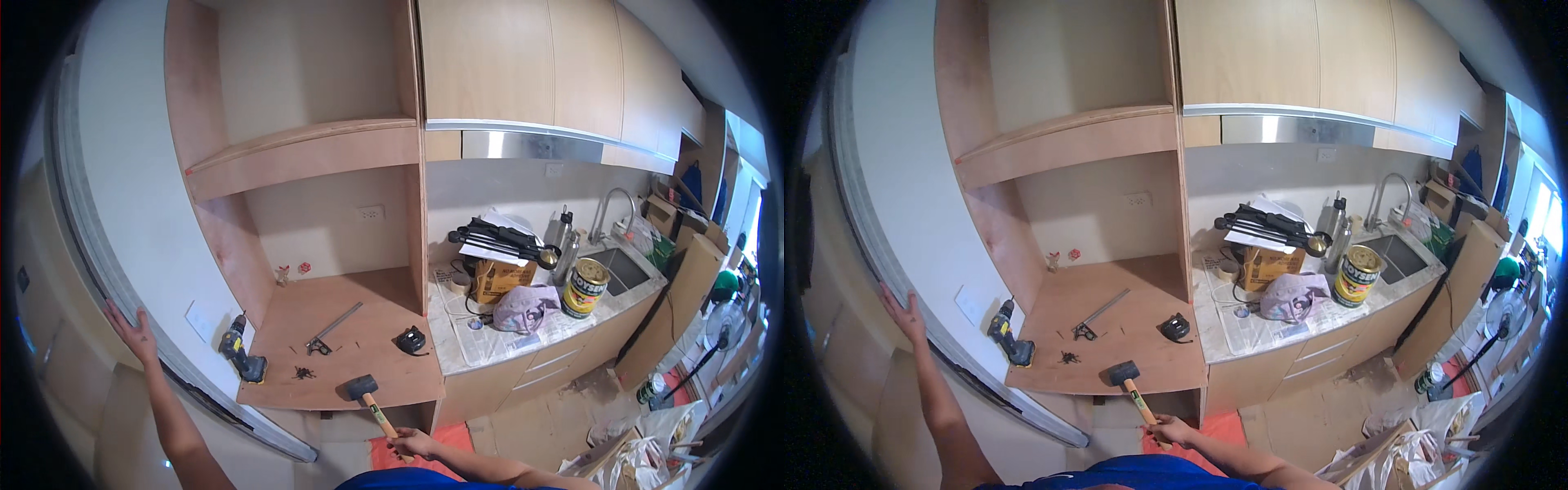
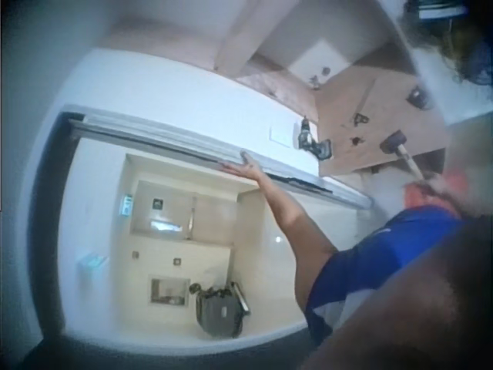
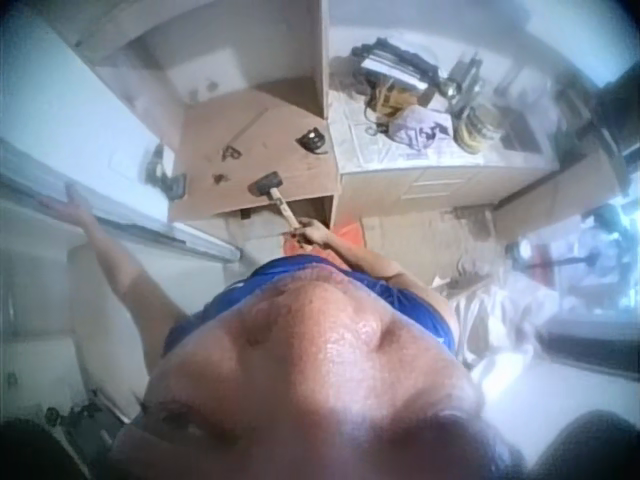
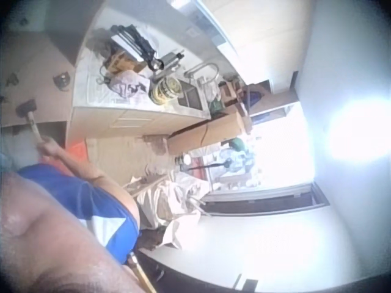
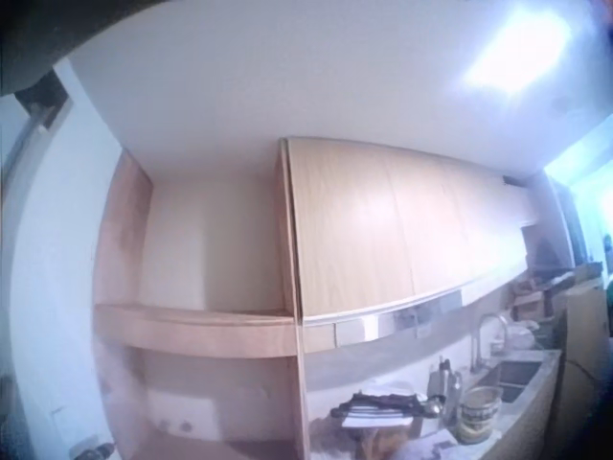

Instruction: The person uses a cordless drill to drive screws into a wooden cabinet structure, securing a shelf or side panel. They then use a rubber mallet to tap a curved wooden trim piece into place along the top edge of the cabinet.

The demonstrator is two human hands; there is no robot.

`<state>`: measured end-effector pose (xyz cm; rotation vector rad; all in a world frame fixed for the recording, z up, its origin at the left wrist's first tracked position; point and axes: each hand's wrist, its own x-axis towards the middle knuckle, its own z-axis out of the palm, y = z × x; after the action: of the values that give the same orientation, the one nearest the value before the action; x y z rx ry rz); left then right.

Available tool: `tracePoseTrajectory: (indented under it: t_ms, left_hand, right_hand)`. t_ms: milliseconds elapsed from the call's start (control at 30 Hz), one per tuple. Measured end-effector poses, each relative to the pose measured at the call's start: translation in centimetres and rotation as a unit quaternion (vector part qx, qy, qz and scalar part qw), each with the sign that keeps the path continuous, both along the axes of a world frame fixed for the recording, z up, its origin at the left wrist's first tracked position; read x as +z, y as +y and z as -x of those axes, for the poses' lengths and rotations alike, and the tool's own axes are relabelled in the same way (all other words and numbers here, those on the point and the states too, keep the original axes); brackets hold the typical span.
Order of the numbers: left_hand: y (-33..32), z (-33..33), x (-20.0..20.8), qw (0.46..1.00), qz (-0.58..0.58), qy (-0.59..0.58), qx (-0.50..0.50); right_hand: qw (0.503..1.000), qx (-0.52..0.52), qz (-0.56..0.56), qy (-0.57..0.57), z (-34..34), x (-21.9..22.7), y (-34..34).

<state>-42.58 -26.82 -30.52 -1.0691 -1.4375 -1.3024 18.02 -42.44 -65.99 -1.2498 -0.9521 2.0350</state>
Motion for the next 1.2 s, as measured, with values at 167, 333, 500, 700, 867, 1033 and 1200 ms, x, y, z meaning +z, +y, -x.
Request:
tracePoseTrajectory:
  t_ms: [167, 333, 500, 700, 867, 1033, 1200]
  left_hand:
    - [-0.7, -1.7, -0.3, 0.999, 0.004, -0.037, -0.001]
    - [0.1, -2.8, 0.4, 0.998, -0.005, -0.055, -0.016]
    - [-0.7, -1.9, -0.2, 0.998, -0.013, -0.060, -0.017]
    - [0.0, -2.6, 0.0, 0.997, -0.013, -0.079, -0.019]
    - [-0.1, -2.4, -0.2, 0.996, -0.018, -0.086, -0.033]
    - [-0.1, -2.0, -0.2, 0.997, -0.014, -0.072, -0.021]
    - [0.1, -2.6, -0.2, 0.997, -0.016, -0.071, -0.026]
  right_hand:
    - [0.999, 0.040, 0.018, -0.008, -2.4, -1.7, -0.2]
    - [0.999, 0.018, 0.022, -0.027, -3.6, -3.5, 0.4]
    - [0.998, 0.050, 0.014, -0.044, -4.6, -2.9, 0.7]
    - [0.999, 0.042, 0.001, -0.011, -5.4, -4.7, 1.7]
    - [0.994, 0.104, -0.030, -0.009, -5.6, -2.8, 2.3]
    - [0.991, 0.122, -0.031, -0.048, -5.4, -2.6, 3.0]
    - [0.994, 0.112, -0.016, -0.015, -5.7, -7.1, 3.5]
